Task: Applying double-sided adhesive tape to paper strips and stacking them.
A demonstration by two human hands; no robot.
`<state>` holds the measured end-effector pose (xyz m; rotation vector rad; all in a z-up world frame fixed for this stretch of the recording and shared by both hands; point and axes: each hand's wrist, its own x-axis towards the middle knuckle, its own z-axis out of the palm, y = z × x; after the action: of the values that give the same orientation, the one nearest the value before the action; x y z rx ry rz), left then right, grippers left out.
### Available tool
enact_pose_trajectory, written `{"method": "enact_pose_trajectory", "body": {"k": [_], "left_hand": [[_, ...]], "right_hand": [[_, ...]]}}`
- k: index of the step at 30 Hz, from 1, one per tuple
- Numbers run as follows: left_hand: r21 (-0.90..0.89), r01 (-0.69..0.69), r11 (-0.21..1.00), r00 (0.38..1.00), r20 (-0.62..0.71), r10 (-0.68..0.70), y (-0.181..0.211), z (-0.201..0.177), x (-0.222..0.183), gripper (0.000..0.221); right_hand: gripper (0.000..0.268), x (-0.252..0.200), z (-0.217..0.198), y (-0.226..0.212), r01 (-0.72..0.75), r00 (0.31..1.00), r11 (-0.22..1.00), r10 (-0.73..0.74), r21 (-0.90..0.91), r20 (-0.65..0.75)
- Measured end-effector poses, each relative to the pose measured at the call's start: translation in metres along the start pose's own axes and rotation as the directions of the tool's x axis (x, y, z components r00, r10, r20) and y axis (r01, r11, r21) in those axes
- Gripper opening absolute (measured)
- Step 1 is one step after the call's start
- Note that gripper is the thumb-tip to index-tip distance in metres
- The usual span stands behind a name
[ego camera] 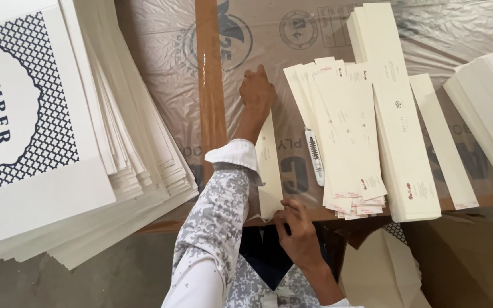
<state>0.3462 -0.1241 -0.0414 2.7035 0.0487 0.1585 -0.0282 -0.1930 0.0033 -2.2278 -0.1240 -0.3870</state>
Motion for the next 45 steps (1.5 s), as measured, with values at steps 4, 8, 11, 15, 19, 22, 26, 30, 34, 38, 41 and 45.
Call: {"method": "enact_pose_trajectory", "body": {"k": [4, 8, 11, 15, 19, 22, 26, 30, 34, 38, 41, 45], "left_hand": [[0.007, 0.002, 1.0, 0.998, -0.055, -0.001, -0.001, 0.01, 0.0, 0.034], [0.027, -0.01, 1.0, 0.998, -0.068, 0.012, -0.004, 0.02, 0.002, 0.035], [0.05, -0.011, 0.999, 0.998, -0.064, 0.015, -0.007, 0.022, 0.004, 0.033], [-0.019, -0.044, 0.999, 0.999, 0.013, 0.044, 0.003, -0.027, -0.017, 0.071], [-0.116, -0.053, 0.992, 0.997, 0.048, 0.059, 0.024, -0.106, -0.062, 0.101], [-0.19, -0.255, 0.948, 0.96, -0.165, 0.225, -0.008, -0.119, -0.124, 0.086], [-0.237, -0.092, 0.967, 0.996, -0.027, 0.088, -0.05, -0.165, -0.236, 0.062], [-0.314, -0.221, 0.923, 0.974, -0.016, 0.227, -0.103, -0.155, -0.325, 0.043], [-0.188, -0.413, 0.891, 0.911, -0.099, 0.401, -0.115, -0.154, -0.362, 0.051], [-0.088, -0.418, 0.904, 0.905, -0.125, 0.406, -0.125, -0.141, -0.366, 0.039], [-0.066, -0.385, 0.921, 0.921, -0.089, 0.379, -0.13, -0.134, -0.358, 0.032], [-0.055, -0.345, 0.937, 0.936, -0.086, 0.34, -0.144, -0.116, -0.361, 0.03]], "right_hand": [[0.016, -0.001, -0.001, -0.002, 0.0, 1.0, 1.0, 0.0, -0.004, 0.01], [0.016, -0.003, 0.0, 0.002, 0.052, 0.999, 0.999, -0.052, -0.001, 0.0], [0.016, -0.001, -0.001, 0.002, 0.092, 0.996, 0.995, -0.092, -0.026, 0.004], [0.016, 0.0, -0.004, -0.003, 0.08, 0.997, 0.997, -0.08, -0.019, -0.015], [0.017, 0.002, -0.014, -0.017, -0.006, 1.0, 1.0, 0.005, 0.025, 0.031], [0.021, 0.006, -0.025, -0.031, -0.023, 0.994, 0.999, 0.026, -0.028, 0.104], [0.022, -0.008, -0.031, -0.033, -0.121, 0.981, 0.992, 0.114, 0.038, 0.156], [0.019, -0.017, -0.031, -0.034, -0.151, 0.979, 0.98, 0.131, 0.13, 0.154], [0.016, -0.022, -0.032, -0.027, -0.231, 0.956, 0.952, 0.184, 0.202, 0.226], [0.015, -0.025, -0.034, -0.027, -0.279, 0.942, 0.942, 0.232, 0.185, 0.242], [0.013, -0.019, -0.038, -0.028, -0.315, 0.941, 0.929, 0.278, 0.194, 0.195], [0.013, -0.02, -0.038, -0.014, -0.222, 0.974, 0.966, 0.213, 0.131, 0.078]]}}
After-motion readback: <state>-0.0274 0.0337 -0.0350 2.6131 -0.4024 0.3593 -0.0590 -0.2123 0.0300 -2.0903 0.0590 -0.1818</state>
